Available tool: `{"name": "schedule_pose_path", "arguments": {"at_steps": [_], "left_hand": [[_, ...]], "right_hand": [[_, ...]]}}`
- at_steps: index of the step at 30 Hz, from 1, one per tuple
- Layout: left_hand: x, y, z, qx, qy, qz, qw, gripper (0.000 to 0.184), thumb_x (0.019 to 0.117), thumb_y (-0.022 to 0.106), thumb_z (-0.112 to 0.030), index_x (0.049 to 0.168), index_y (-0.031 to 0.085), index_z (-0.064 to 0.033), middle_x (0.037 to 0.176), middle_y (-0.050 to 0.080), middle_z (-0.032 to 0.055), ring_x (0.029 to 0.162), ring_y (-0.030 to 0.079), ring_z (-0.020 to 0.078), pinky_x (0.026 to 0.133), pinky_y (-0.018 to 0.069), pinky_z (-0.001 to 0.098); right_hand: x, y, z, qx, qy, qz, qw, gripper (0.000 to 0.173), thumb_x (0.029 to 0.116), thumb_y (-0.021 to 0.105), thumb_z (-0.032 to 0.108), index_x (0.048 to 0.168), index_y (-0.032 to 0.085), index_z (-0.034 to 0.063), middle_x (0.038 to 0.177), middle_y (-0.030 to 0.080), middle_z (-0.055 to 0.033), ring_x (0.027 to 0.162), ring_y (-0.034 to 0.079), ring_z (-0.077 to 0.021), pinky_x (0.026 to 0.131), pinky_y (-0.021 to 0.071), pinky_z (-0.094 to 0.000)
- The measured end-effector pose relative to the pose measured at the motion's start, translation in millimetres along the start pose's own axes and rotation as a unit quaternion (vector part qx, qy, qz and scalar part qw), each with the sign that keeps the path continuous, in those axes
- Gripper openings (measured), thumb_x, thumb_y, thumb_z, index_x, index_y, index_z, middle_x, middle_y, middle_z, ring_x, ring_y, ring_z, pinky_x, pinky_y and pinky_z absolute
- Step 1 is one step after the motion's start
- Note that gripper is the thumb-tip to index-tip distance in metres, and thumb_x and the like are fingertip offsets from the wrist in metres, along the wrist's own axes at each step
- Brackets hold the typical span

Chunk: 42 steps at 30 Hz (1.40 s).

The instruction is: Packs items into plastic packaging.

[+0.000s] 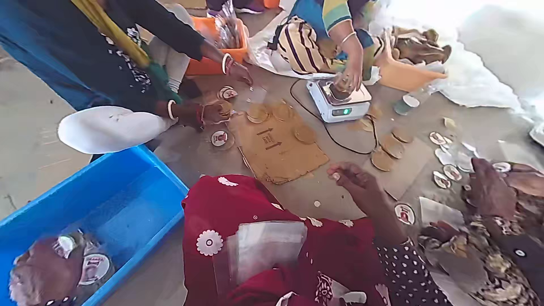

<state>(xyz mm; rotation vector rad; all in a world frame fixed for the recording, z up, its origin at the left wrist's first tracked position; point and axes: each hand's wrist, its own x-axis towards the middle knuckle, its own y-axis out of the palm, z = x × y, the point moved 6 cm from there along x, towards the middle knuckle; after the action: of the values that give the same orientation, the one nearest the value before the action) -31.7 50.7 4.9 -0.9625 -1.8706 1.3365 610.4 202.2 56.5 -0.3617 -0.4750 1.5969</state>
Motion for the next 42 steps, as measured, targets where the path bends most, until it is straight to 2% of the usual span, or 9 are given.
{"name": "schedule_pose_path", "arguments": {"at_steps": [5,10,13,17,25,31,34,38,42], "left_hand": [[-52,-1,-239,-0.298,0.315,0.039,0.900,0.029,0.0969,0.065,-0.027,0.099,0.074,0.0005,0.101,0.073,0.0142,0.099,0.070,0.0218,0.093,0.0560,0.0416],[-146,83,-376,-0.199,0.454,0.321,0.807,0.054,0.0817,0.082,-0.044,0.114,0.071,-0.0019,0.114,0.070,0.0177,0.118,0.060,0.0385,0.103,0.0457,0.0569],[-153,111,-386,-0.208,0.417,0.348,0.814,0.031,0.0840,0.081,-0.023,0.098,0.071,0.0030,0.101,0.070,0.0208,0.107,0.064,0.0396,0.099,0.0478,0.0560],[-140,116,-351,-0.343,0.355,0.267,0.827,0.014,0.0845,0.078,-0.016,0.082,0.072,-0.0033,0.083,0.070,0.0064,0.084,0.067,0.0175,0.082,0.0557,0.0366],[-132,95,-313,-0.412,0.327,0.138,0.840,0.020,0.0982,0.064,-0.022,0.093,0.079,-0.0100,0.111,0.068,0.0062,0.117,0.058,0.0158,0.105,0.0460,0.0296],[-133,52,-322,-0.518,0.297,0.102,0.796,0.022,0.1024,0.058,-0.019,0.094,0.075,-0.0084,0.096,0.070,-0.0012,0.095,0.065,0.0067,0.089,0.0548,0.0233],[-126,29,-327,-0.591,0.260,0.102,0.757,0.016,0.1004,0.057,-0.007,0.099,0.073,-0.0028,0.096,0.070,0.0006,0.086,0.067,0.0072,0.080,0.0584,0.0221],[-121,16,-331,-0.624,0.206,0.202,0.726,0.011,0.0930,0.064,0.000,0.100,0.072,-0.0002,0.096,0.074,0.0050,0.084,0.071,0.0113,0.078,0.0611,0.0255],[-122,10,-348,-0.615,0.214,0.226,0.725,0.012,0.0954,0.063,-0.003,0.101,0.073,0.0001,0.094,0.072,0.0030,0.081,0.070,0.0086,0.075,0.0613,0.0242]], "right_hand": [[-22,46,-31,0.075,0.079,0.069,0.992,0.024,0.1034,0.055,0.012,0.122,0.063,-0.0009,0.112,0.071,-0.0087,0.100,0.069,-0.0122,0.088,0.0578,-0.0313],[-36,48,-52,0.084,0.085,0.051,0.992,0.025,0.1008,0.060,0.016,0.120,0.065,0.0005,0.108,0.072,-0.0084,0.095,0.069,-0.0123,0.086,0.0579,-0.0319],[-45,25,-59,0.065,0.091,0.032,0.993,0.027,0.1015,0.060,0.018,0.122,0.065,0.0022,0.111,0.072,-0.0082,0.098,0.070,-0.0137,0.088,0.0583,-0.0336],[-56,1,-82,0.062,0.082,0.003,0.995,0.030,0.1011,0.060,0.025,0.123,0.066,0.0040,0.109,0.073,-0.0064,0.096,0.070,-0.0138,0.084,0.0585,-0.0344],[-50,22,-62,0.014,0.089,-0.002,0.996,0.029,0.1016,0.061,0.028,0.121,0.068,0.0079,0.110,0.071,-0.0057,0.094,0.069,-0.0139,0.084,0.0574,-0.0360],[-73,81,40,0.115,-0.096,0.137,0.979,0.058,0.0933,0.071,0.041,0.136,0.063,0.0023,0.131,0.068,-0.0074,0.121,0.064,-0.0130,0.103,0.0536,-0.0352],[-73,103,52,0.257,-0.084,0.092,0.958,0.017,0.0927,0.071,0.007,0.109,0.073,0.0019,0.105,0.075,-0.0013,0.096,0.070,-0.0044,0.088,0.0588,-0.0247],[-53,92,55,0.450,0.002,-0.032,0.892,0.011,0.0942,0.064,0.000,0.097,0.074,0.0032,0.088,0.075,-0.0020,0.081,0.072,-0.0099,0.080,0.0614,-0.0279],[-48,82,73,0.217,-0.130,-0.065,0.965,0.016,0.1011,0.058,0.008,0.104,0.073,0.0018,0.093,0.073,-0.0001,0.081,0.068,-0.0038,0.075,0.0596,-0.0218]]}}
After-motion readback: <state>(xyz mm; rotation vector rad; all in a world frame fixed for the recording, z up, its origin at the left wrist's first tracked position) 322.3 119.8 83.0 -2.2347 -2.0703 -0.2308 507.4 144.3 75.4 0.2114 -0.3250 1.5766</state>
